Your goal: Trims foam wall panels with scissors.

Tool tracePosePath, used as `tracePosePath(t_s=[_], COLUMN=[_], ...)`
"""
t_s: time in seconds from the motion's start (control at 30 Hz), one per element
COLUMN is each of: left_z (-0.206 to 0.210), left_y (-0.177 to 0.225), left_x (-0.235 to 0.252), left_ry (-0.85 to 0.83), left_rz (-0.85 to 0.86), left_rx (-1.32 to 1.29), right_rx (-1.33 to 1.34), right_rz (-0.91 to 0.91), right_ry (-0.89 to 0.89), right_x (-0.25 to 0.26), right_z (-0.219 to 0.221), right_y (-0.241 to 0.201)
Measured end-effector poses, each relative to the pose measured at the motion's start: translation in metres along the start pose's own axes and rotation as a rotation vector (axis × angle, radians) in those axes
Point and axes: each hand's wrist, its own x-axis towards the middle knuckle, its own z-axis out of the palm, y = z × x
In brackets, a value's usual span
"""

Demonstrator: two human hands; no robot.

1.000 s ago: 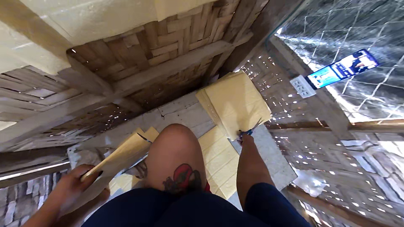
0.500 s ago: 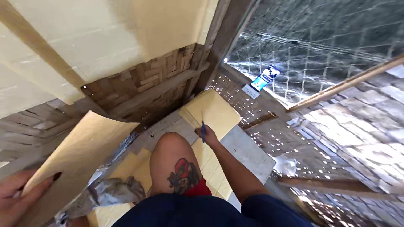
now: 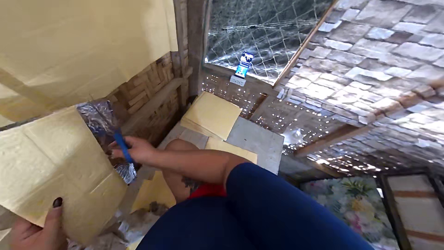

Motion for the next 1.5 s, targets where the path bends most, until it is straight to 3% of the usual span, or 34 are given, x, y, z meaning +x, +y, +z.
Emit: tracePosePath(t_s=[0.17,0.43,0.63,0.8,1.03,1.2,1.3,1.5], left_z=[0.006,0.006,0.005,0.002,-0.001,0.003,0.007,0.012], left_y=[-0.022,-0.025,-0.024,-0.026,-0.021,-0.017,-0.014,-0.02], left_x=[-0.002,-0.002,0.002,0.005,0.003,0.003,0.001,-0.008], left_ry=[-0.05,-0.134,-0.159,-0.095,-0.085,-0.033,-0.087,-0.161], left_rz=[-0.023,0.06,0.103,-0.025,-0.231,-0.291,-0.292,-0.253], left_rx=[-0.007,-0.123,-0.13,-0.094,-0.097,-0.446,-0.574,-0.372], right_rx=[-0.24,-0.151,-0.075,-0.024,0.104,0.23,0.218,0.083], right_rz=[0.017,0.078,0.023,0.067,0.079,0.09,0.075,0.064], right_ry=[0.149,0.348,0.323,0.361,0.249,0.253,0.221,0.076], right_x=[-0.003,0.005,0.014,0.013,0.008,0.009,0.008,-0.007], right_z=[0.009,-0.004,-0.003,-0.005,-0.007,-0.013,-0.014,-0.01], right_y=[0.027,0.022,0.031,0.027,0.026,0.03,0.034,0.017])
